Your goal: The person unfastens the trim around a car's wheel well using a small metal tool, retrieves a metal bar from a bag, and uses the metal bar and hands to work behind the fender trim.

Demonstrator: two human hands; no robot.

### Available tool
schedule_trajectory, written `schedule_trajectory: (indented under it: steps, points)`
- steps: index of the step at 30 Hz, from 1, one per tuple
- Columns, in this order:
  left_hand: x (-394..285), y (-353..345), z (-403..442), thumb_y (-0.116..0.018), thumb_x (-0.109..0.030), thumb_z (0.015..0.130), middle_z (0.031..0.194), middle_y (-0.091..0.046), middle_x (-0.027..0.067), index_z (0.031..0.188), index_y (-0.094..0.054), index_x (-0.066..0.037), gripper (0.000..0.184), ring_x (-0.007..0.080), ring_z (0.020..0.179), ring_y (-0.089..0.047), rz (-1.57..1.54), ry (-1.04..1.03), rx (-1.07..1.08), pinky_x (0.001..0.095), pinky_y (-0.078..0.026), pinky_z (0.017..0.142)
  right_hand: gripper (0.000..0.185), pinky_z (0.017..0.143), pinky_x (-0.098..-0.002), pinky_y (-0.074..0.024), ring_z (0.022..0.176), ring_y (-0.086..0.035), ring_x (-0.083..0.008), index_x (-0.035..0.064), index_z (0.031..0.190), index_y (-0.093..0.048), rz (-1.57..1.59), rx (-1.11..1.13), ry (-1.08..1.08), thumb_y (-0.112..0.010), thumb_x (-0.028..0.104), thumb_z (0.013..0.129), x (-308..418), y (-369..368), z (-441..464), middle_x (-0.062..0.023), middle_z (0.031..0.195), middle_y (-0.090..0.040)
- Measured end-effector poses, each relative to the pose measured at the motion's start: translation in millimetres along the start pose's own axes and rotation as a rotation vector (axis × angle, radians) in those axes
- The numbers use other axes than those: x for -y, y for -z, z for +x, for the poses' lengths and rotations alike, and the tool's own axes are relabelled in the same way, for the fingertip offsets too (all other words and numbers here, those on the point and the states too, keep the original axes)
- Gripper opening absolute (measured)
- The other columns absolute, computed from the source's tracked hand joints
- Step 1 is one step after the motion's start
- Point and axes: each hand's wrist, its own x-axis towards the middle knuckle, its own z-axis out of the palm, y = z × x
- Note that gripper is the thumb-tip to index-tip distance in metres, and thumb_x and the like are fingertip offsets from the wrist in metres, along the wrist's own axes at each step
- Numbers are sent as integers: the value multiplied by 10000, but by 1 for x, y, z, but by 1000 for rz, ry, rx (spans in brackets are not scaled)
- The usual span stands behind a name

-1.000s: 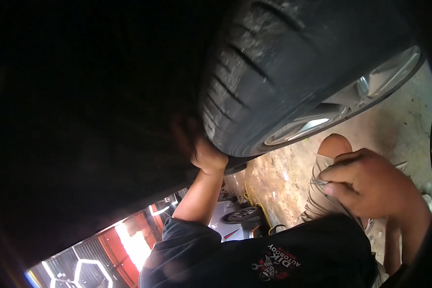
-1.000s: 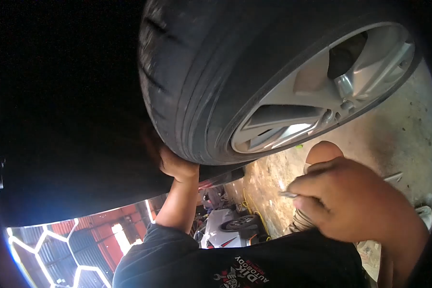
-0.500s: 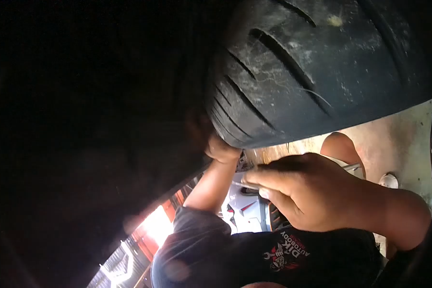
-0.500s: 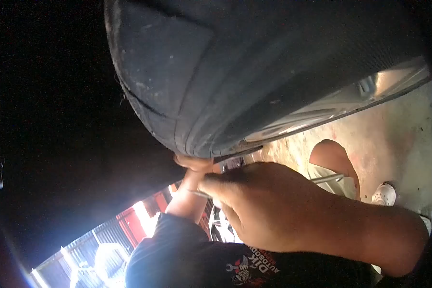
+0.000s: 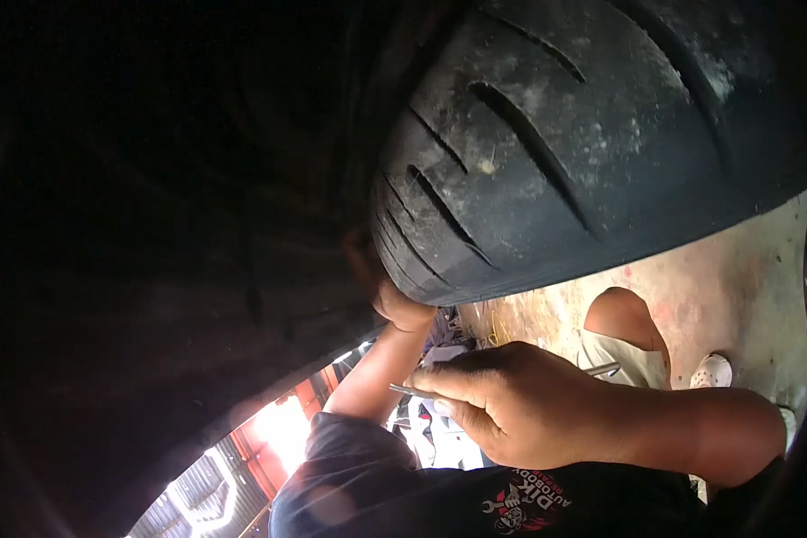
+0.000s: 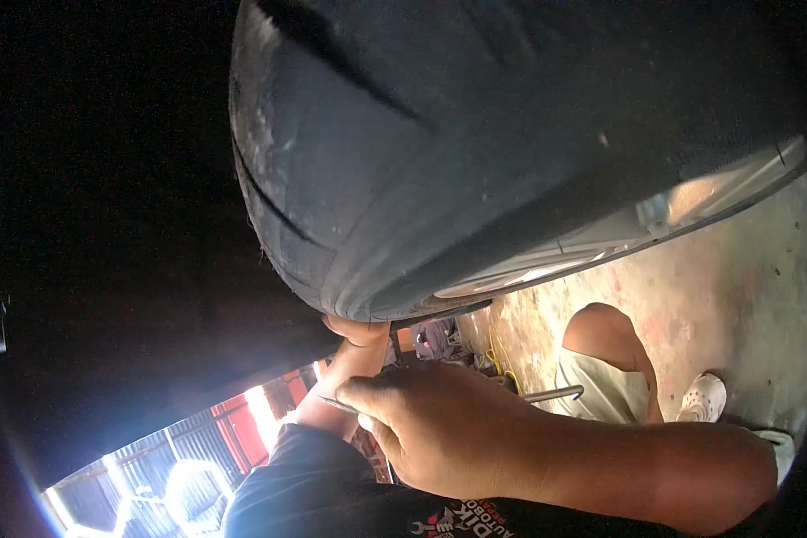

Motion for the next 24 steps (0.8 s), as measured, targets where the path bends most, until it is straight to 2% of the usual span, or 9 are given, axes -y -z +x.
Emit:
schedule_trajectory:
  steps: [8,11,13,16,20,21,22,24]
  points:
    - [18,6,10,-642,-164,909,1306,-603,114,1373,-472,-12,517,219,1203,-594,-50,20,77,336,-485,1025,378,823,-479,-571,864,-731,-386,-43,1299,-604,-9,7,-43,-604,70,938,-12,-10,16,-257,920,-718]
    - [17,13,10,-661,-181,897,1307,-599,119,1372,-462,-10,542,217,1200,-592,-221,96,157,342,-487,1022,370,800,-468,-584,870,-735,-382,-40,1289,-612,-13,16,-49,-607,66,934,0,-13,14,-253,922,-722]
    - [-6,5,17,-673,-196,892,1292,-604,122,1370,-453,-10,558,216,1185,-597,-198,26,143,342,-493,1008,347,822,-463,-576,910,-727,-395,4,1271,-654,3,-67,-25,-615,28,926,4,-12,22,-248,983,-720]
    - [-37,-6,26,-678,-209,889,1264,-611,118,1353,-455,-10,552,212,1159,-602,-121,-51,80,339,-499,986,369,810,-462,-581,901,-727,-409,26,1291,-649,-5,-14,-42,-625,34,923,7,-5,43,-268,1018,-711]
    - [-32,-2,23,-678,-214,887,1238,-613,110,1324,-471,-10,525,207,1135,-601,-142,-41,74,338,-498,966,343,805,-464,-583,896,-731,-406,27,1269,-670,-99,-14,-34,-638,99,936,14,-9,76,-280,1036,-720]
    - [-30,0,22,-678,-215,887,1232,-613,108,1317,-475,-10,518,206,1129,-601,-143,-43,76,337,-498,961,330,859,-503,-561,915,-732,-397,43,1265,-686,-161,-22,-9,-624,144,957,11,-16,86,-269,1030,-726]
    - [-28,1,22,-678,-217,886,1225,-614,105,1309,-479,-10,512,205,1123,-600,-140,-44,78,337,-498,956,330,859,-503,-561,915,-732,-397,43,1265,-686,-167,-25,-10,-624,144,957,10,-20,91,-269,1030,-726]
    - [-25,3,20,-678,-219,885,1212,-615,101,1295,-486,-9,498,202,1111,-600,-140,-43,80,336,-497,946,327,932,-510,-528,970,-717,-412,25,1234,-703,-116,124,-15,-590,202,984,12,-22,97,-280,1063,-721]
